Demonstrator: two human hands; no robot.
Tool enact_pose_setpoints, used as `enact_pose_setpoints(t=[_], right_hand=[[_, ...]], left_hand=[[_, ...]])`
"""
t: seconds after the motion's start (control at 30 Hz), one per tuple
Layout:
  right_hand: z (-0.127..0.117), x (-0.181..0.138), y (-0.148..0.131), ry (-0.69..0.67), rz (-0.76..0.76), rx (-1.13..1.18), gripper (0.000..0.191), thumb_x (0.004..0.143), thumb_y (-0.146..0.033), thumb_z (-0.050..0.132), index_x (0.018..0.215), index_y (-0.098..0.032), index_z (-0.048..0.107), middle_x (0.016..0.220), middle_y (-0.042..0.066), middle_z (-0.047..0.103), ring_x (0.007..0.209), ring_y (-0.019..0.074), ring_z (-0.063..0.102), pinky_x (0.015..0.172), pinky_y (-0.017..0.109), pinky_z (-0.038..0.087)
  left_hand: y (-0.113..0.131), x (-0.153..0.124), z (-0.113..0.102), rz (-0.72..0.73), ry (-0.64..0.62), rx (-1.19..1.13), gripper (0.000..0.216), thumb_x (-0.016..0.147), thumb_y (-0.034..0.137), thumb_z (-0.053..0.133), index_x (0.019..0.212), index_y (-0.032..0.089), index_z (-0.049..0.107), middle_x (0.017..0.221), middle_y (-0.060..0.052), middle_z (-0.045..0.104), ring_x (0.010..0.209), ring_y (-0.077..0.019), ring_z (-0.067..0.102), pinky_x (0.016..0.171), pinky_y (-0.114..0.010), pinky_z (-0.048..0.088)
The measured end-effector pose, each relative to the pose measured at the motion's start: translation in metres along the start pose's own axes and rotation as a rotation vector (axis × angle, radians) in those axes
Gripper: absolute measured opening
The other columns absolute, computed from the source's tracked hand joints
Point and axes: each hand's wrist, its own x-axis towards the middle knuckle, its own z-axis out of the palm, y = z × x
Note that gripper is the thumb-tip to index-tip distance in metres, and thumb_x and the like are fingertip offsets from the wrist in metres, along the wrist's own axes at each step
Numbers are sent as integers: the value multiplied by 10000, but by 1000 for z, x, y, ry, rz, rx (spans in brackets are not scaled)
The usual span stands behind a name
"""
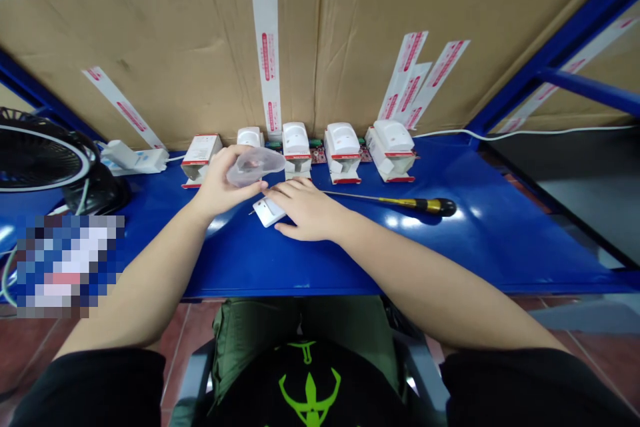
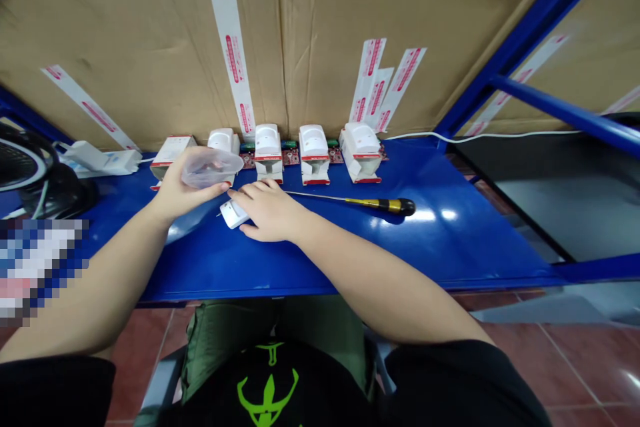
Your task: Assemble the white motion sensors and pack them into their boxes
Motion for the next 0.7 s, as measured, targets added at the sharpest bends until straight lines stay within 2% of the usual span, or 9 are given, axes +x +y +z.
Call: enact_pose_setpoints(t=[0.1,0.2,0.27,0.33,0.43,0.5,0.6,0.7], right_hand=[[-8,0,-4,-100,-6,17,594,888,-263,765,1459,-121,682,1344,205,700,1187,369,669,1096,576,528],[-26,-10,-1,-146,-77,159,498,785,-243,858,1264,-157,748,1213,144,713,1072,316,681,1016,512,563],[-38,-18,4,-57,-110,363,509,759,-281,912,1223,-186,727,1190,106,722,1075,291,686,1006,481,573],[-46,-23,11,146,-73,621,596,765,-447,952,1245,-220,682,1192,80,724,1095,281,693,985,466,594],[-49,-22,21,510,101,935,717,787,-751,870,1275,-287,623,1185,68,718,1167,306,710,963,492,639],[-46,-17,25,647,212,1071,715,810,-820,808,1270,-317,592,1237,74,719,1257,320,707,978,508,662],[-35,-9,28,649,311,1224,696,803,-786,835,1224,-312,547,1345,83,716,1304,317,713,1017,517,682],[-22,-4,27,629,379,1287,708,773,-717,897,1179,-305,488,1339,81,715,1269,310,735,1016,527,698]], left_hand=[[0,-1,2,5,-9,15,479,929,519,812,1297,248,669,1161,-90,786,1066,-296,728,977,-481,554],[-3,-2,1,13,-14,111,449,929,477,806,1303,257,689,1172,-85,798,1078,-300,720,1018,-500,533],[-4,-2,0,8,-22,170,464,917,487,813,1303,257,698,1208,-91,802,1104,-310,715,1036,-507,521],[-4,-1,0,-3,-30,217,471,905,493,813,1300,257,707,1242,-99,804,1120,-320,707,1030,-507,514],[-2,0,3,-5,-37,275,474,892,451,795,1316,255,714,1265,-104,805,1109,-329,696,1012,-509,498],[2,0,6,2,-38,310,479,881,411,778,1330,257,718,1256,-102,806,1091,-331,687,989,-507,481],[8,-1,10,-3,-21,356,490,864,395,775,1334,265,725,1231,-102,806,1081,-337,672,938,-487,456],[14,-2,13,7,-6,371,498,870,413,770,1341,258,720,1250,-110,799,1093,-341,664,930,-481,441]])
